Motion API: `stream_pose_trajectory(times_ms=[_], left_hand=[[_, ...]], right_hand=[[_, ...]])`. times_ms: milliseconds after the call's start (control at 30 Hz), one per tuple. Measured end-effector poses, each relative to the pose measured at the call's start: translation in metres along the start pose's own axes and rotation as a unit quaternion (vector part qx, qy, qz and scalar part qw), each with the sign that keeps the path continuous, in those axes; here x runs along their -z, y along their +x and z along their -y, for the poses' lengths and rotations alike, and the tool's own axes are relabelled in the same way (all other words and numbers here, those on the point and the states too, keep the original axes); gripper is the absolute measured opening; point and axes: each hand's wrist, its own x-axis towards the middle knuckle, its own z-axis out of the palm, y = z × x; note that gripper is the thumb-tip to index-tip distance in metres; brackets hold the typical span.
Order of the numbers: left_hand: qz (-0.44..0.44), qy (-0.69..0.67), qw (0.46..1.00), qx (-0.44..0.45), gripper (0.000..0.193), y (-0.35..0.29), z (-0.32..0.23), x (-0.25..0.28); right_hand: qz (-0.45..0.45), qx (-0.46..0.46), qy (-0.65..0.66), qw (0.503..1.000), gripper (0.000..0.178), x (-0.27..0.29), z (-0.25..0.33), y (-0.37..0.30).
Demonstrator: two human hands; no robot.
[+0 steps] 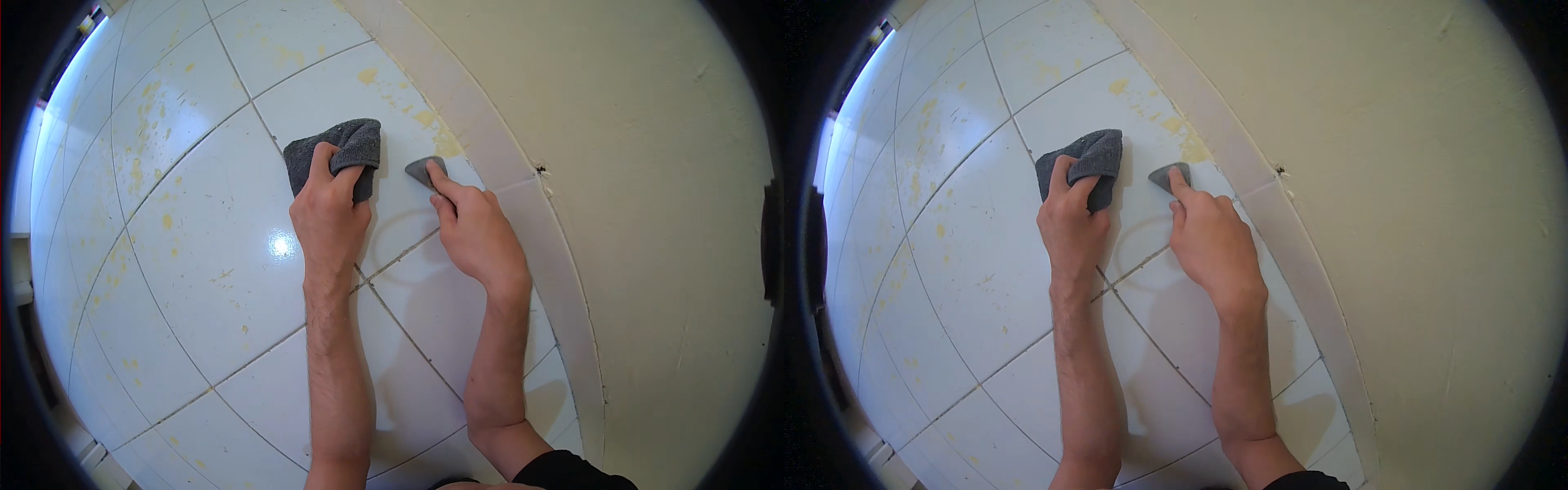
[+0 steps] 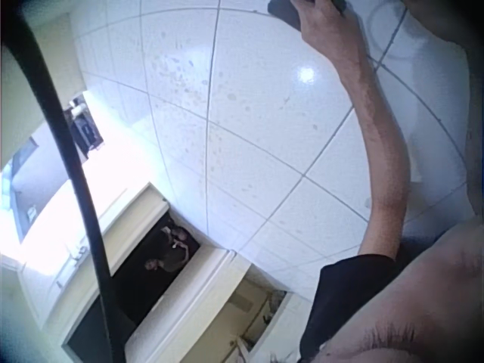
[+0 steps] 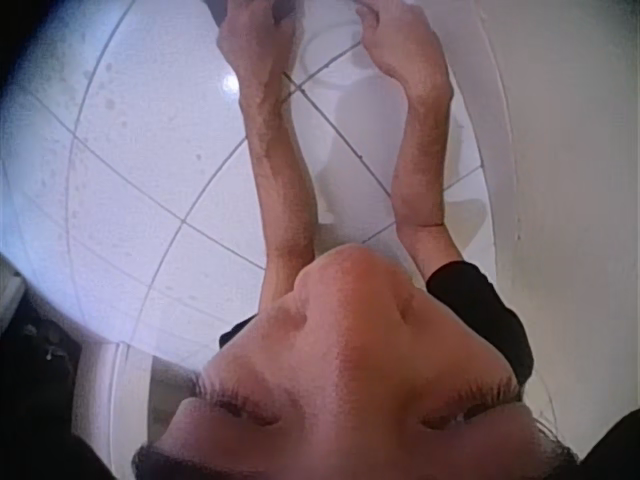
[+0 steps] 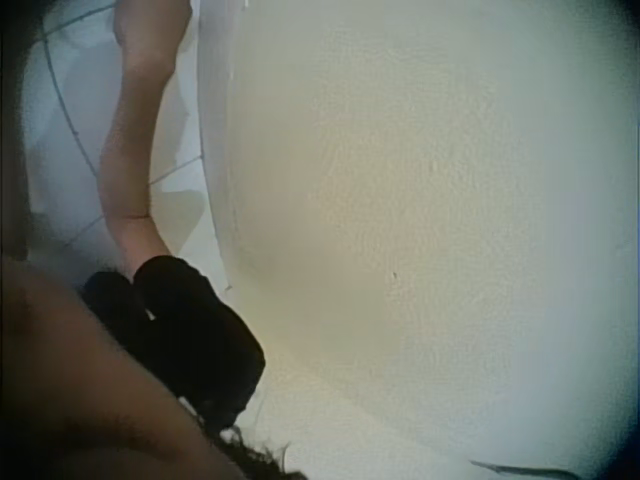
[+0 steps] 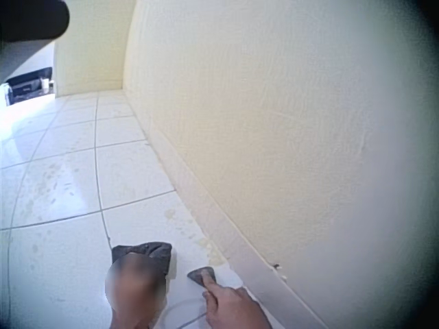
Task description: The person scrapes yellow paint from white floor tiles using a metal scraper while holding a cloth in the other hand.
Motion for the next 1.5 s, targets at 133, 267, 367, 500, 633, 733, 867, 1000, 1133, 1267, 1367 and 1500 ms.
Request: stream_pose_trajectory(times_ms=[133, 267, 367, 500, 633, 733, 867, 1000, 1133, 1267, 1367, 1500], left_hand=[[-0.002, 0.004, 1.000, -0.002, 0.035, -0.001, 0.000, 0.000], [-0.003, 0.002, 1.000, 0.004, 0.034, -0.001, 0.001, -0.002], [-0.005, -0.001, 1.000, 0.005, 0.034, -0.001, 0.003, -0.002], [-0.011, 0.026, 1.000, -0.013, 0.035, -0.001, 0.002, -0.002], [-0.012, 0.016, 1.000, -0.008, 0.034, 0.000, 0.002, -0.004], [-0.010, 0.029, 0.999, -0.009, 0.033, 0.000, 0.001, -0.002], [-0.011, 0.020, 1.000, -0.006, 0.033, -0.001, 0.003, -0.003], [-0.015, 0.025, 0.999, -0.016, 0.032, 0.000, 0.003, -0.003], [-0.005, -0.001, 1.000, 0.006, 0.033, 0.001, 0.002, -0.002], [-0.006, -0.007, 1.000, 0.012, 0.032, 0.000, -0.001, -0.003], [-0.009, 0.001, 1.000, 0.011, 0.033, 0.001, -0.002, -0.003], [-0.013, 0.018, 1.000, -0.008, 0.033, 0.001, 0.001, -0.003]], right_hand=[[0.025, 0.021, 0.023, 0.999, 0.045, 0.002, 0.001, -0.009], [-0.024, 0.036, 0.028, 0.999, 0.043, -0.010, -0.006, -0.007], [-0.051, 0.044, 0.048, 0.997, 0.041, -0.006, 0.000, -0.006], [-0.050, 0.058, 0.048, 0.996, 0.041, -0.006, -0.004, -0.009], [-0.059, 0.036, 0.048, 0.996, 0.041, -0.006, -0.003, -0.007], [-0.062, 0.072, 0.029, 0.995, 0.041, -0.004, -0.008, -0.009], [-0.030, 0.035, 0.057, 0.997, 0.041, -0.004, -0.008, -0.007], [-0.025, 0.052, 0.074, 0.996, 0.041, -0.001, -0.016, -0.009], [-0.026, 0.023, 0.062, 0.997, 0.041, 0.004, -0.013, -0.006], [-0.025, 0.042, 0.073, 0.996, 0.040, 0.001, -0.020, -0.005], [-0.030, 0.041, 0.085, 0.995, 0.040, 0.002, -0.019, -0.007], [0.018, -0.006, 0.050, 0.999, 0.042, 0.009, -0.008, -0.002]])
